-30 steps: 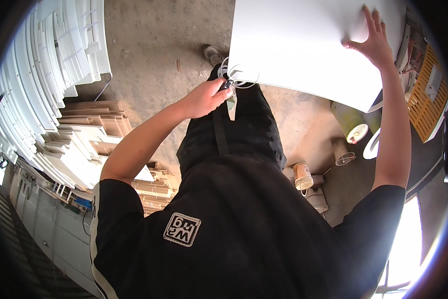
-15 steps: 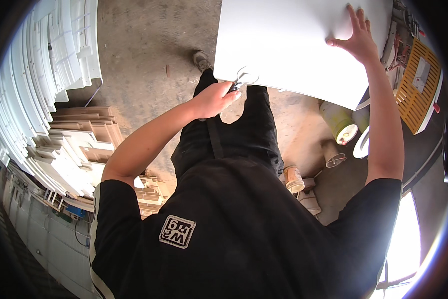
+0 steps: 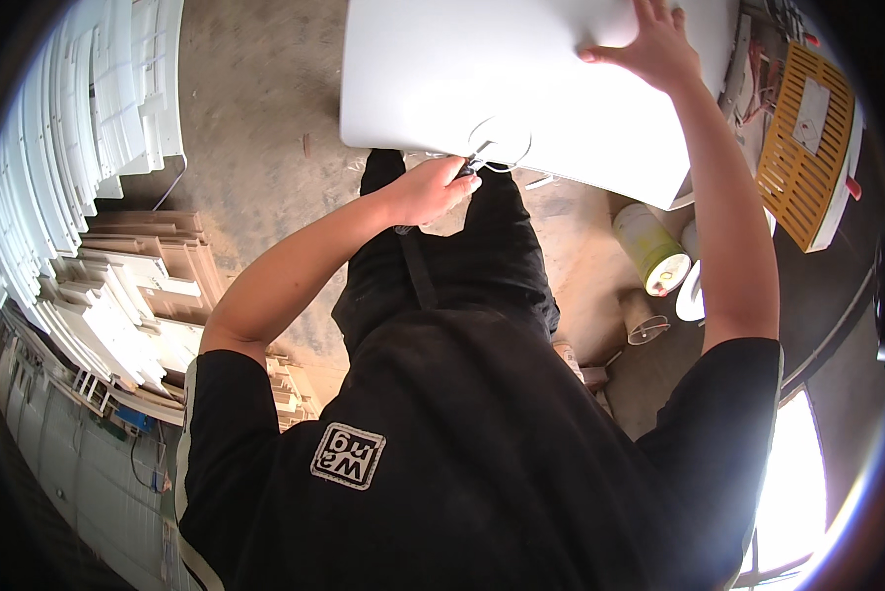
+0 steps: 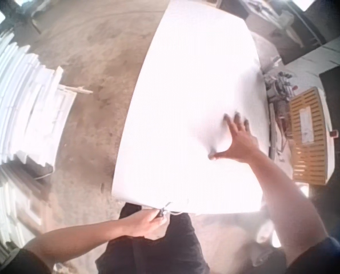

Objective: The person uses a utility knife to score and cut the edge of a white board, then marks the edge with a pen.

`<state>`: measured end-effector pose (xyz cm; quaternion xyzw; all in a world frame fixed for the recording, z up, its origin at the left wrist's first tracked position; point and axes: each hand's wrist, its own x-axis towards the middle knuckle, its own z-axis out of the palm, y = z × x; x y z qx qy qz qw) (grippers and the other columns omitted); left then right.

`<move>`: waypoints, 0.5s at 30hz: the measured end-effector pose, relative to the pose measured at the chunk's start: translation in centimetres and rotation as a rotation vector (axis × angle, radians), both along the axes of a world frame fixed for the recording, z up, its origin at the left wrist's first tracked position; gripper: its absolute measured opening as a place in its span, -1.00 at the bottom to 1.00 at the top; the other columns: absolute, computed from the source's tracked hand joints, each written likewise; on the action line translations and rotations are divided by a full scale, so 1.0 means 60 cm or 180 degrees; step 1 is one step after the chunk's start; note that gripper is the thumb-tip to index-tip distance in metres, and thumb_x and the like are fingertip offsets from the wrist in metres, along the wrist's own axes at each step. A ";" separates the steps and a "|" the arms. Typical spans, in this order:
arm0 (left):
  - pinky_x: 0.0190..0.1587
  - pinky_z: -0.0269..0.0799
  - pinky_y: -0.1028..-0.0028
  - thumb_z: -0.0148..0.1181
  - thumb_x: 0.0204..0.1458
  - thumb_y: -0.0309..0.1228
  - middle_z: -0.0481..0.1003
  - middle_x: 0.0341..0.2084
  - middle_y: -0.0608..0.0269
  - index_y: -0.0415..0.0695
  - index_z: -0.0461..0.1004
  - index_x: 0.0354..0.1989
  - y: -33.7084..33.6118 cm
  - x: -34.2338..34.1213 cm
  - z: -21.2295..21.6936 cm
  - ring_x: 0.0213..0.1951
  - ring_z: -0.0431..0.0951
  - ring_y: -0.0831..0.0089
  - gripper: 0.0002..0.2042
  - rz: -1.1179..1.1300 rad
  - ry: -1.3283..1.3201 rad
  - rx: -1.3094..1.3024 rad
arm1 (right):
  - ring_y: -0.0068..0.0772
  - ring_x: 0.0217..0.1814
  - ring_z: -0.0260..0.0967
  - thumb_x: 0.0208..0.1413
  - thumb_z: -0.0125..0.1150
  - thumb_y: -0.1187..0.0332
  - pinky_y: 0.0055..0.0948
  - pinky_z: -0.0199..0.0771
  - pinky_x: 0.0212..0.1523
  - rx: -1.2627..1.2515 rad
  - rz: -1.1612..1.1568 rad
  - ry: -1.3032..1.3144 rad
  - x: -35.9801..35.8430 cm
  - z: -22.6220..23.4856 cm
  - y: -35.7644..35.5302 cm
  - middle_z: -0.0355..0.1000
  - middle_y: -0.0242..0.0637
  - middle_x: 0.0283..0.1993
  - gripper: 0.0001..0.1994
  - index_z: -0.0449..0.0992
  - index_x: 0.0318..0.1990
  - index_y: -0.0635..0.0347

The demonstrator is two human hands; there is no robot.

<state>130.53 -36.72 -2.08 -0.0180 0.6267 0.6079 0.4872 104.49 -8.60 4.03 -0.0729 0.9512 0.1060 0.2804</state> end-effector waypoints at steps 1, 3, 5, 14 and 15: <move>-0.61 0.26 0.44 -0.02 0.51 -0.22 0.26 -0.64 0.43 -0.16 0.31 -0.07 0.021 0.003 -0.003 -0.67 0.26 0.61 -0.76 0.0043 0.0010 0.0025 | 0.36 0.77 -0.47 -0.42 0.62 -0.50 0.33 0.05 0.61 0.0014 -0.0005 -0.0015 0.002 0.005 -0.005 -0.48 0.03 0.77 0.58 -0.33 0.70 -0.19; -0.60 0.26 0.44 -0.02 0.51 -0.22 0.27 -0.62 0.42 -0.15 0.31 -0.07 0.065 0.001 -0.005 -0.65 0.27 0.61 -0.77 -0.0007 -0.0055 0.0054 | 0.36 0.77 -0.45 -0.42 0.62 -0.50 0.33 0.05 0.61 -0.0028 0.0049 0.0023 0.003 0.001 0.004 -0.45 0.04 0.77 0.58 -0.33 0.70 -0.18; -0.57 0.26 0.43 -0.01 0.51 -0.22 0.28 -0.60 0.42 -0.14 0.31 -0.08 0.106 -0.008 -0.001 -0.63 0.27 0.60 -0.77 -0.0181 -0.0223 0.0046 | 0.36 0.77 -0.44 -0.42 0.62 -0.50 0.32 0.04 0.61 -0.0060 0.0061 0.0048 0.010 0.002 0.008 -0.43 0.06 0.77 0.58 -0.31 0.70 -0.15; -0.17 0.43 0.12 0.05 0.45 -0.25 0.50 -0.40 -0.13 -0.31 0.35 -0.07 0.309 -0.012 -0.026 -0.30 0.56 -0.04 -0.70 -0.0415 0.0268 -0.0024 | 0.43 0.76 -0.48 -0.38 0.62 -0.48 0.27 0.05 0.62 -0.0334 0.0111 -0.0012 0.009 0.005 0.008 -0.42 0.12 0.76 0.56 -0.28 0.70 -0.08; -0.17 0.44 0.11 0.05 0.45 -0.24 0.51 -0.40 -0.13 -0.32 0.36 -0.06 0.333 -0.008 -0.033 -0.30 0.57 -0.05 -0.69 -0.0345 0.0497 0.0000 | 0.44 0.76 -0.48 -0.38 0.62 -0.48 0.27 0.05 0.62 -0.0364 0.0113 0.0006 0.010 0.005 0.012 -0.41 0.12 0.76 0.56 -0.27 0.70 -0.07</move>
